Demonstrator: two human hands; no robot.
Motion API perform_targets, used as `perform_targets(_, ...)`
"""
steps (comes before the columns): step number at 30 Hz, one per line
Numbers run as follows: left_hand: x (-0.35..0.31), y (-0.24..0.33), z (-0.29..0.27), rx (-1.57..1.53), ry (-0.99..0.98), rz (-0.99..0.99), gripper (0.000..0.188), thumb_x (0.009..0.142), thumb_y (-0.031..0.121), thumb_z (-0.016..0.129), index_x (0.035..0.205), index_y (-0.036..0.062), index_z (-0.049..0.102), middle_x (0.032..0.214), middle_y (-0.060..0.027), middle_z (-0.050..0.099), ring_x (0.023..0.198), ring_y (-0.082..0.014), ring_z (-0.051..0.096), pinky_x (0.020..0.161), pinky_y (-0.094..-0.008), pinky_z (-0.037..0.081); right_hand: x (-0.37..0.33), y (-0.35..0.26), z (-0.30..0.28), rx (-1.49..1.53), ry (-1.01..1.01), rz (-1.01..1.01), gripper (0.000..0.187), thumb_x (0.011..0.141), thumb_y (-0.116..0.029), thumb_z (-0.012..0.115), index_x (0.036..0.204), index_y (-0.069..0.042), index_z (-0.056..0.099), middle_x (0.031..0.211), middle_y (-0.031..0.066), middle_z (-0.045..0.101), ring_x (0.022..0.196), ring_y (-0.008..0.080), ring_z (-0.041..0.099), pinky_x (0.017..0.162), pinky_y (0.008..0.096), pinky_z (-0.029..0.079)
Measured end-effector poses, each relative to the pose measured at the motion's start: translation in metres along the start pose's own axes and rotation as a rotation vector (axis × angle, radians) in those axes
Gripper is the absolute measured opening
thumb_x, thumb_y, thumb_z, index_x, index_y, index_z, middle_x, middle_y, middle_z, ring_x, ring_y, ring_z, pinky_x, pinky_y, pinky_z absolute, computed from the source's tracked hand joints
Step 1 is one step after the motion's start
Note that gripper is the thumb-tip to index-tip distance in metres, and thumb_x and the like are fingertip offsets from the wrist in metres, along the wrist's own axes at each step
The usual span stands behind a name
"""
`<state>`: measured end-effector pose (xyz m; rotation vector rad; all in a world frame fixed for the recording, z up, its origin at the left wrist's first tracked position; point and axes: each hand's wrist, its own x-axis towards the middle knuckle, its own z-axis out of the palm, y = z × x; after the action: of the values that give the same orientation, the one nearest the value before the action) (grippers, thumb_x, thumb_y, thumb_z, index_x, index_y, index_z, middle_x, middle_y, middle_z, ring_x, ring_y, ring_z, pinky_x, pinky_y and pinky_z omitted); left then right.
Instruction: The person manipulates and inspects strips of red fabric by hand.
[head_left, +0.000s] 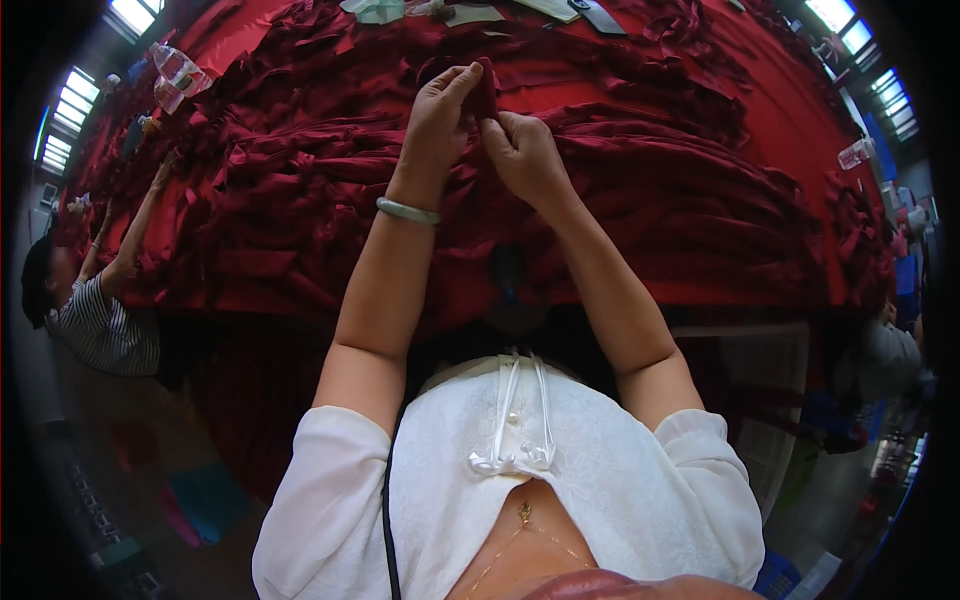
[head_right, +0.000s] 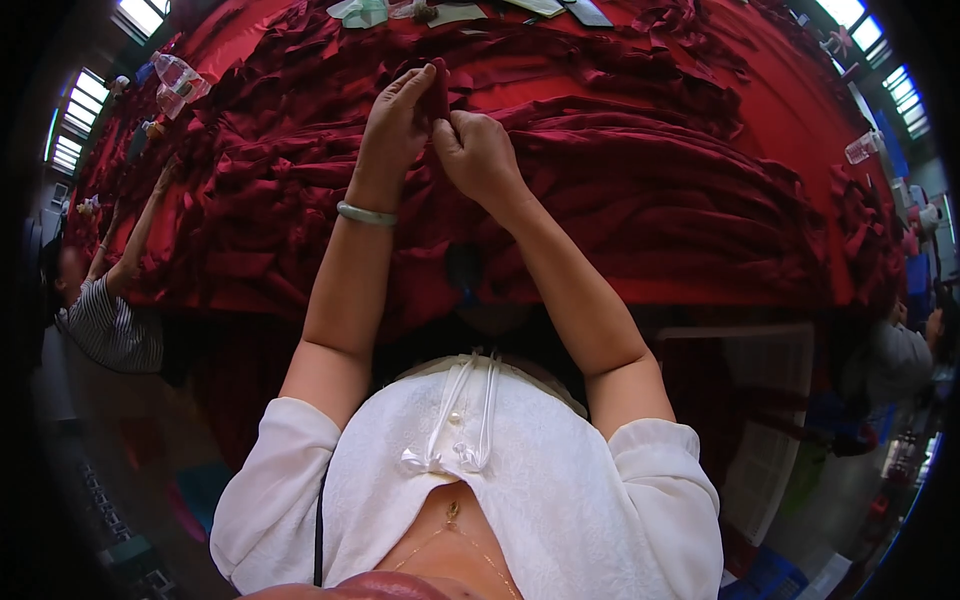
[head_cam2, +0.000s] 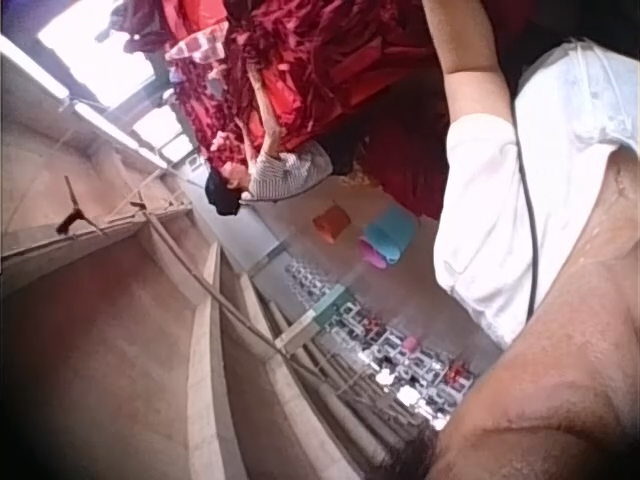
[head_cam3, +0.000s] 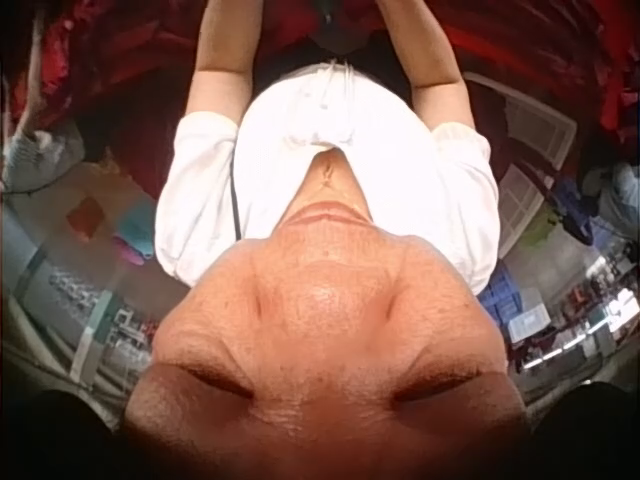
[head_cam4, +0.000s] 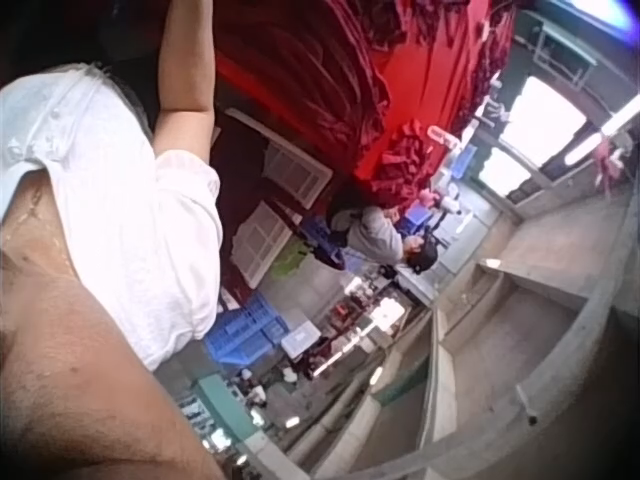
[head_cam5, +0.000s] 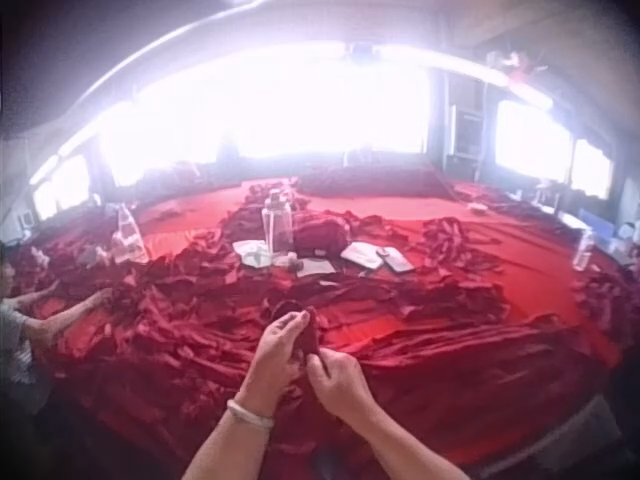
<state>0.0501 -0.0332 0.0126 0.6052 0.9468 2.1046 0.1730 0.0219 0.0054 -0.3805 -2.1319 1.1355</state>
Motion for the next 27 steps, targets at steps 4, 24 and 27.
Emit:
perform_targets(4, 0.001, 0.001, 0.000, -0.046, 0.047, 0.058, 0.006, 0.089, 0.011, 0.062, 0.087, 0.0051, 0.061, 0.079, -0.0029, 0.063, 0.066, -0.0093, 0.059, 0.059, -0.0221, 0.049, 0.007, -0.012, -0.002, -0.117, 0.026, -0.012, 0.031, 0.088, -0.021, 0.056, 0.070, 0.003, 0.051, 0.054, 0.0154, 0.046, 0.050, 0.0123, 0.041, 0.048, 0.0352, 0.037)
perform_targets(24, 0.005, -0.006, 0.003, -0.041, 0.010, 0.043, 0.011, 0.091, 0.017, 0.061, 0.088, 0.0063, 0.061, 0.074, 0.0010, 0.061, 0.056, -0.0025, 0.051, 0.047, -0.0159, 0.039, 0.070, 0.015, -0.006, 0.242, 0.040, -0.168, 0.036, 0.092, -0.019, 0.056, 0.062, 0.000, 0.048, 0.049, 0.0005, 0.039, 0.049, 0.0035, 0.035, 0.042, 0.0280, 0.032)
perform_targets(27, -0.015, -0.008, -0.006, 0.026, -0.077, -0.013, 0.010, 0.091, 0.015, 0.061, 0.089, 0.0058, 0.060, 0.075, 0.0014, 0.061, 0.058, -0.0028, 0.052, 0.050, -0.0160, 0.041, 0.047, 0.011, -0.007, 0.134, 0.083, -0.182, 0.036, 0.091, -0.017, 0.056, 0.061, -0.001, 0.046, 0.048, 0.0008, 0.038, 0.047, 0.0044, 0.035, 0.042, 0.0288, 0.031)
